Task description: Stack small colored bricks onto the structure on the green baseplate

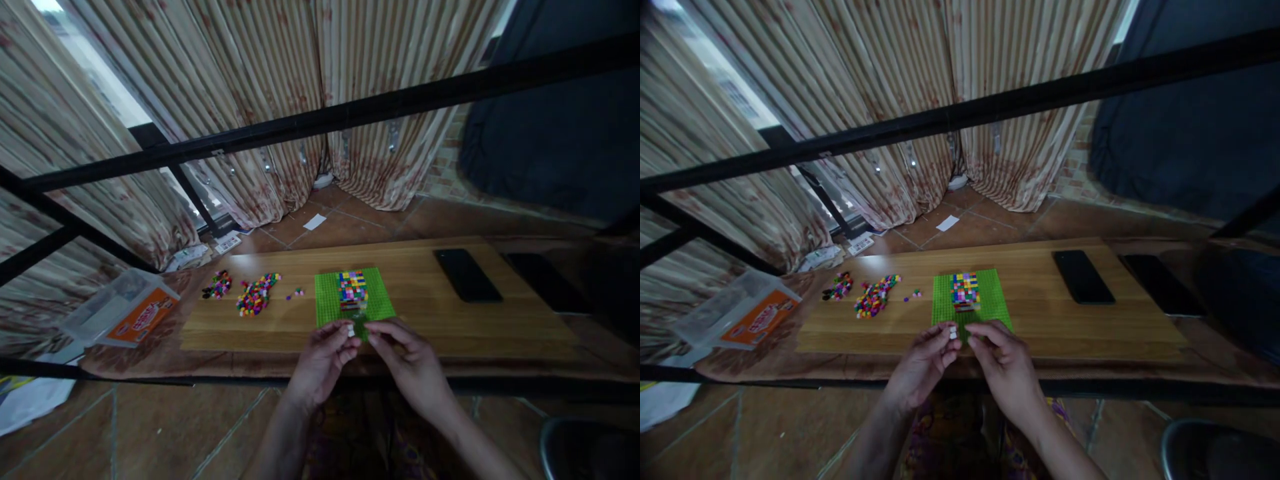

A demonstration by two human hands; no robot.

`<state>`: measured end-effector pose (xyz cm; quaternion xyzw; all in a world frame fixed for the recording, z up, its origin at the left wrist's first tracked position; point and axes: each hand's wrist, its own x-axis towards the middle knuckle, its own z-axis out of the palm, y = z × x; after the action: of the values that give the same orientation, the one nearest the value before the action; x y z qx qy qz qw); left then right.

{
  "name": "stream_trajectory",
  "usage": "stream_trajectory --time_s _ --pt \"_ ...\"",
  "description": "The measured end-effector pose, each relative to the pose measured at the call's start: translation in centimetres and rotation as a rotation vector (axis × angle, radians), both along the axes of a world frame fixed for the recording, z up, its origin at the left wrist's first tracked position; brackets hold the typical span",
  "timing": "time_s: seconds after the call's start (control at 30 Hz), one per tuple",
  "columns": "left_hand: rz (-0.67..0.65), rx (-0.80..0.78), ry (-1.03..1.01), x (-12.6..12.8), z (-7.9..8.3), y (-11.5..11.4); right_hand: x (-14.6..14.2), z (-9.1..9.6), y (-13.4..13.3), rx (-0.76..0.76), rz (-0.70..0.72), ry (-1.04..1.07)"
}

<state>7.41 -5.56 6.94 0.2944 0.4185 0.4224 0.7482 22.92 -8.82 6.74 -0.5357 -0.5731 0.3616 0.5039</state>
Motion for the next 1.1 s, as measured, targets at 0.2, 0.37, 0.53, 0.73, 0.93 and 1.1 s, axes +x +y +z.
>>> stream_trajectory --time_s 0.2,0.37,0.53,0.73,0.93,1.1 --pt "-0.148 -0.105 -0.163 1.0 2.4 -0.4 0.8 2.4 0.0 0.184 0.148 -0.186" --pt "-0.219 -0.095 -0.144 1.3 2.9 -0.4 1.9 2.4 -0.1 0.193 0.199 -0.199" --pt "-0.190 -0.119 -0.108 1.7 2.8 -0.5 2.3 2.2 0.0 0.155 0.187 -0.144" --pt "-0.016 -0.118 0.028 1.0 1.3 0.2 2.2 -0.6 1.5 0.099 -0.083 0.064" --pt "0.245 -0.015 0.301 -2.3 -2.6 2.1 2.2 -3.2 5.5 0.019 -0.300 0.273" --pt "0.406 0.192 0.650 -5.1 -5.9 4.0 1.6 -3.6 7.9 -0.023 -0.315 0.286"
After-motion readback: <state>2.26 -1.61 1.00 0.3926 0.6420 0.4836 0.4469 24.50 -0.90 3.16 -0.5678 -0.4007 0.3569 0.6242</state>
